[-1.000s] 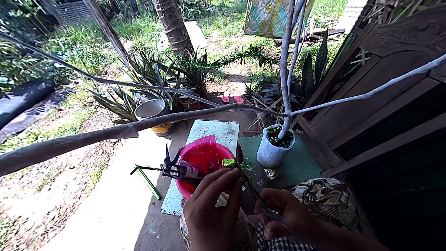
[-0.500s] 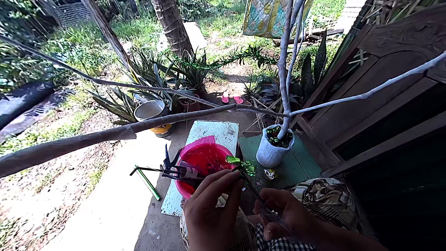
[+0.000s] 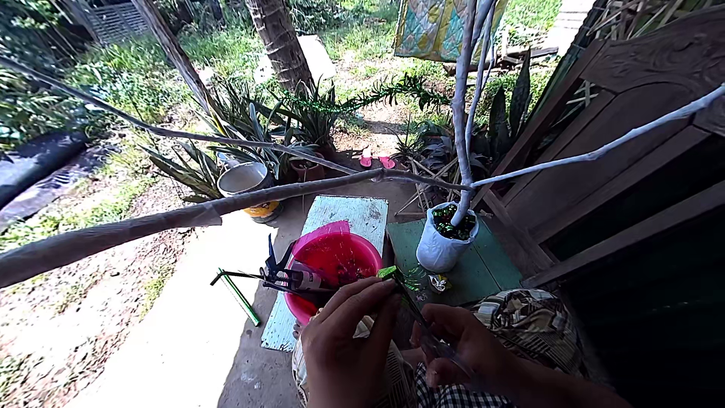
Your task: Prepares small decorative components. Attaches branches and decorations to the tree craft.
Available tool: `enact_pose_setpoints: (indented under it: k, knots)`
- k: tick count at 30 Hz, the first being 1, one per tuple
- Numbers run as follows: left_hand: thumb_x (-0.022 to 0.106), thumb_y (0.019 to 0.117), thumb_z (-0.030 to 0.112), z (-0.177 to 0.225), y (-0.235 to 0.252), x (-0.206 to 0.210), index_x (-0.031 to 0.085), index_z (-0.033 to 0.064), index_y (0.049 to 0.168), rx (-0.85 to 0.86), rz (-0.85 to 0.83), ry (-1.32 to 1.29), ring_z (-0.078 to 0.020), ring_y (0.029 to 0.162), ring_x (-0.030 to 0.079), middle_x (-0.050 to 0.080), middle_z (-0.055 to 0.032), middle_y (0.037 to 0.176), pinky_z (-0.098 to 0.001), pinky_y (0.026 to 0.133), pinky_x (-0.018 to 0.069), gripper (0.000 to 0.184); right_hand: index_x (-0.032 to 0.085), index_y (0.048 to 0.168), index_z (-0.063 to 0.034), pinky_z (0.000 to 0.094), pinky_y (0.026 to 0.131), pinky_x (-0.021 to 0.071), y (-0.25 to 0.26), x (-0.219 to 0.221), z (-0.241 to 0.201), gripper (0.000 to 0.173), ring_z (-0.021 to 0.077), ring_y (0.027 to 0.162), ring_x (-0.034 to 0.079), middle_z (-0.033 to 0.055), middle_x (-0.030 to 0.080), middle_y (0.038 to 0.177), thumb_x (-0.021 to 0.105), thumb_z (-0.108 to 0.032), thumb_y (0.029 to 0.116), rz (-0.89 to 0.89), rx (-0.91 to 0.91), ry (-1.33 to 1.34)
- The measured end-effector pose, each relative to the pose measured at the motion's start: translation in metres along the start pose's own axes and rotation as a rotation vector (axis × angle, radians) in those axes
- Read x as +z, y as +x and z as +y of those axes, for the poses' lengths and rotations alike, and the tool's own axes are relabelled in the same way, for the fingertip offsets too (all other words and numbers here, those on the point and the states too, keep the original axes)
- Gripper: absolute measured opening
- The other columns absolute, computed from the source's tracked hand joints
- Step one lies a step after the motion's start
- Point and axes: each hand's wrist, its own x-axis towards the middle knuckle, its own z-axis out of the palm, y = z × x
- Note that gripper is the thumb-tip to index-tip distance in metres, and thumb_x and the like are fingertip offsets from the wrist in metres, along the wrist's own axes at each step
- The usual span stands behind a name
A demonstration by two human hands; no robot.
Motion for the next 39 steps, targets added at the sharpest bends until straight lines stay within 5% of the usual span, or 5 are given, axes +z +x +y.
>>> enact_pose_setpoints:
  k: [11,17,39]
  knots:
    - [0.076,0.0883,0.002,0.0011,0.0017,0.0021,0.074,-0.0004,0.099,-0.018,0.011,-0.076,-0.0076,0.085,0.073,0.073,-0.0073,0.111,-0.0208,0.074,0.0635,0.011,0.065,0.102,-0.0133,0.0086,0.057,0.0470,0.0002,-0.0007,0.0006,0.037,-0.0101,0.062,0.055,-0.0131,0.062,0.072,0.079,-0.044,0.0864,0.033,-0.041,-0.012]
    - [0.076,0.0877,0.000,-0.0005,0.0023,0.0010,0.076,-0.0037,0.101,0.021,0.071,0.008,-0.0084,0.089,0.074,0.074,-0.0075,0.105,-0.0215,0.079,0.0638,0.014,0.061,0.109,-0.0129,0.0166,0.063,0.0554,0.0003,-0.0042,0.0026,0.043,-0.0023,0.067,0.063,-0.0099,0.063,0.076,0.078,-0.047,0.0870,-0.076,0.005,0.067]
    - [0.078,0.0863,0.003,0.0031,-0.0011,0.0047,0.077,-0.0033,0.097,0.105,0.116,0.197,-0.0052,0.088,0.073,0.075,-0.0089,0.101,-0.0169,0.078,0.0616,0.012,0.062,0.108,-0.0100,0.0129,0.061,0.0530,0.0009,0.0000,0.0041,0.043,-0.0052,0.066,0.062,-0.0089,0.064,0.074,0.079,-0.044,0.0865,-0.026,-0.039,-0.055]
